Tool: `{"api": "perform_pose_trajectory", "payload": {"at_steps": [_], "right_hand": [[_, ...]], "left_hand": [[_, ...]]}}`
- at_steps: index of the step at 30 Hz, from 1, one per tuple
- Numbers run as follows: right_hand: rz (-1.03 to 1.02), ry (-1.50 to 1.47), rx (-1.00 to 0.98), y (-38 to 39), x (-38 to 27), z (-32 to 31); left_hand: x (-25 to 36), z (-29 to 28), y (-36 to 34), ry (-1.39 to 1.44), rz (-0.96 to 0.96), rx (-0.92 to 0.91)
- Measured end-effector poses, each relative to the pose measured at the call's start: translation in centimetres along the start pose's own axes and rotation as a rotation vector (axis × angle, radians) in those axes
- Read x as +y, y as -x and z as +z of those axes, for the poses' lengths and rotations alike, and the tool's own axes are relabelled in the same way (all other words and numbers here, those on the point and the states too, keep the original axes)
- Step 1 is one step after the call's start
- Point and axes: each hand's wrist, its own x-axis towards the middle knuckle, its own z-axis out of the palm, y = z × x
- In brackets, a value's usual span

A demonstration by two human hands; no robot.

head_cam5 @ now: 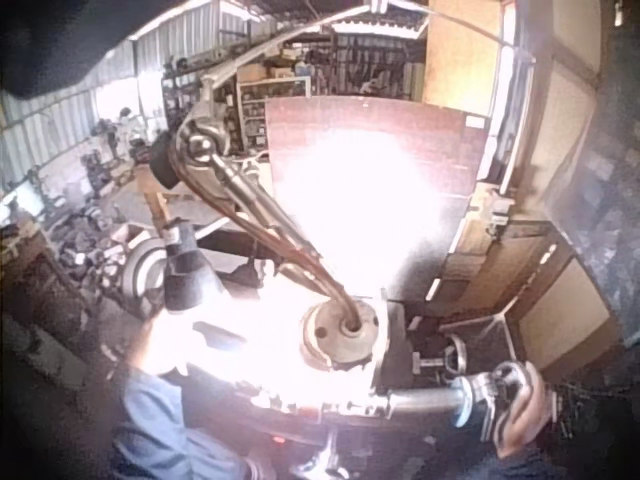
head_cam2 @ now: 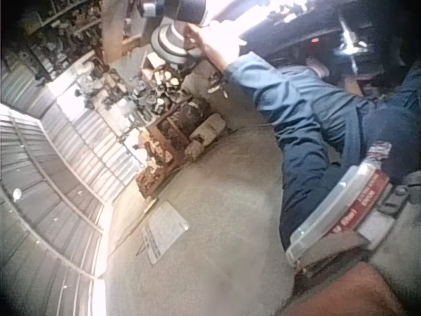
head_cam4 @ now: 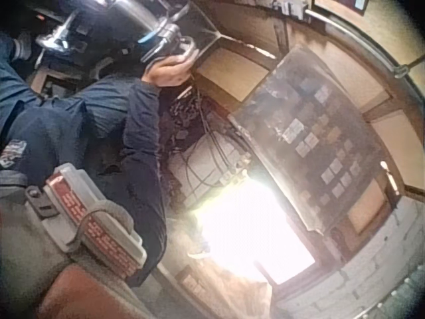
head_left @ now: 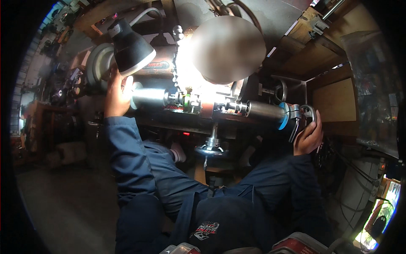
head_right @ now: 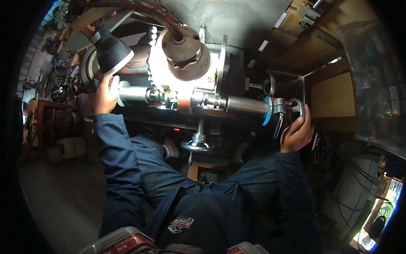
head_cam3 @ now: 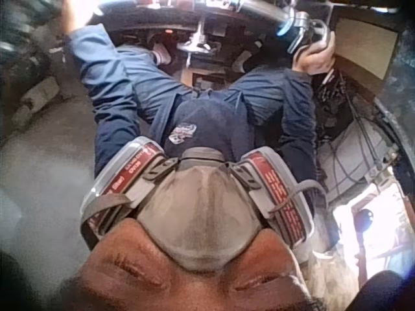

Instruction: Operating an industrial grinding machine to resurface a cylindrical metal component.

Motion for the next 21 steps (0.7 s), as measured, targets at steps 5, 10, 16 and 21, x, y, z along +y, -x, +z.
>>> {"api": "perform_pose_trajectory", "payload": {"at_steps": [5,10,16,21], "right_hand": [[-0.003,-0.22,0.006,4.1,2.5,1.3],[0.064,-0.858,-0.325,5.0,5.6,2.6],[0.028,-0.869,-0.462,4.2,7.0,4.3],[0.046,-0.808,-0.538,4.3,7.4,4.3]], "left_hand": [[-0.5,0.2,0.1,0.049,-0.049,0.0],[-0.5,0.0,0.2,-0.018,-0.045,-0.011],[0.3,-0.9,0.6,0.167,-0.156,-0.105],[2.0,-0.4,0.5,0.013,-0.089,0.001]]}}
